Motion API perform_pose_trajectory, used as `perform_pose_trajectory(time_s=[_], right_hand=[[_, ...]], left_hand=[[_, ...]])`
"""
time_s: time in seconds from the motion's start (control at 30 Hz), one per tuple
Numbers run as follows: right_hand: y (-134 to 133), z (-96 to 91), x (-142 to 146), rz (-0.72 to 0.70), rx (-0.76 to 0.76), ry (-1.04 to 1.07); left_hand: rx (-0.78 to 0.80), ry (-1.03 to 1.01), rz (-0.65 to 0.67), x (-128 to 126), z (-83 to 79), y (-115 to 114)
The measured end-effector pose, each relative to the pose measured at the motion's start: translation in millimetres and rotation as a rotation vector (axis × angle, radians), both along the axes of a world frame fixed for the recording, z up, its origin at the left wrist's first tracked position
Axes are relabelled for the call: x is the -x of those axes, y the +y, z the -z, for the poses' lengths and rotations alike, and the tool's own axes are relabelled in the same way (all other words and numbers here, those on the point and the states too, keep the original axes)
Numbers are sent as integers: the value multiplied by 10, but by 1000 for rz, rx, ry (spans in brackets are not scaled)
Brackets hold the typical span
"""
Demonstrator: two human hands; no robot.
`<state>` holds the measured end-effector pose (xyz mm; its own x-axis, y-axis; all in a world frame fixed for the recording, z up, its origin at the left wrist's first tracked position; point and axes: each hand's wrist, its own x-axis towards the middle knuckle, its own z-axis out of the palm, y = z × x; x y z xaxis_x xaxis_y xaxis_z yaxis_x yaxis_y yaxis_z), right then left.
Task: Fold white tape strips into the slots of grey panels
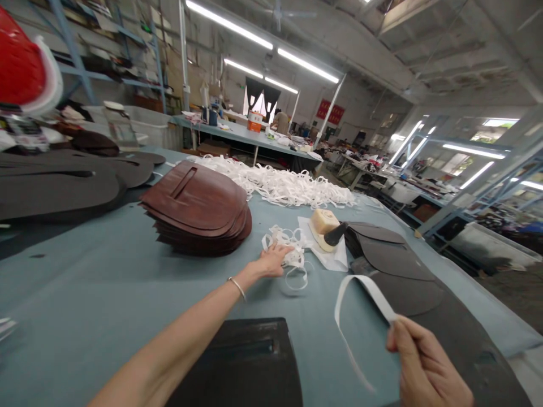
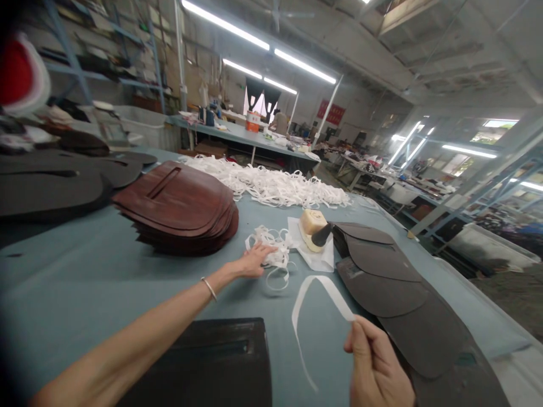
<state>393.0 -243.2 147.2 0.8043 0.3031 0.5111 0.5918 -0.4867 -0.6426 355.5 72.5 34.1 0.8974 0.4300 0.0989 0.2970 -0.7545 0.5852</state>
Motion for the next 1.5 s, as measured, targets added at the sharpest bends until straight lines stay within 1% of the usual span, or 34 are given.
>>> perform_pose_trajectory(time_s=[0.07,0.13,0.17,0.2,0.23,0.27,0.3,0.33,0.4,0.47,0.57,0.63,0.67,0.77,0.83,0.93,1.07,1.17,1.27,1.37,1.5], right_hand=[[138,113,-20,-177,65,109],[341,252,49,-382,150,209],[452,313,115,-491,188,251],[559,363,192,-594,211,288],[659,404,266,-682,217,321],[746,439,327,-742,210,357],[817,476,366,-766,198,390],[872,521,379,-752,186,416],[936,651,345,-673,200,448],[955,831,281,-626,276,475],[956,1115,250,-603,415,520],[960,1260,289,-576,491,529],[962,1314,317,-566,522,528],[962,1418,373,-571,582,510],[955,1461,372,-587,582,514],[944,1512,336,-603,561,553],[942,1554,308,-533,529,548],[949,1566,304,-485,520,551],[959,1565,305,-484,519,553],[969,1550,314,-479,497,539],[984,1538,325,-458,476,538]], left_hand=[[30,-48,19,107,-194,-58],[56,-114,29,278,-423,-195],[78,-146,55,387,-535,-288],[114,-177,110,511,-635,-389],[214,-217,235,648,-718,-487],[313,-204,350,797,-776,-572],[378,-168,396,959,-804,-637],[401,-130,361,1135,-802,-675],[356,-54,154,1518,-709,-669],[339,23,-22,1918,-525,-592],[415,143,-159,2444,-198,-500],[449,178,-248,2680,-12,-522],[453,188,-308,2757,63,-555],[423,210,-538,2849,219,-667],[405,191,-649,2841,281,-703],[406,117,-712,2804,332,-686],[374,125,-821,2765,359,-630],[386,145,-845,2748,377,-602],[396,152,-830,2743,402,-579],[384,170,-849,2740,416,-560],[366,196,-865,2726,396,-548]])
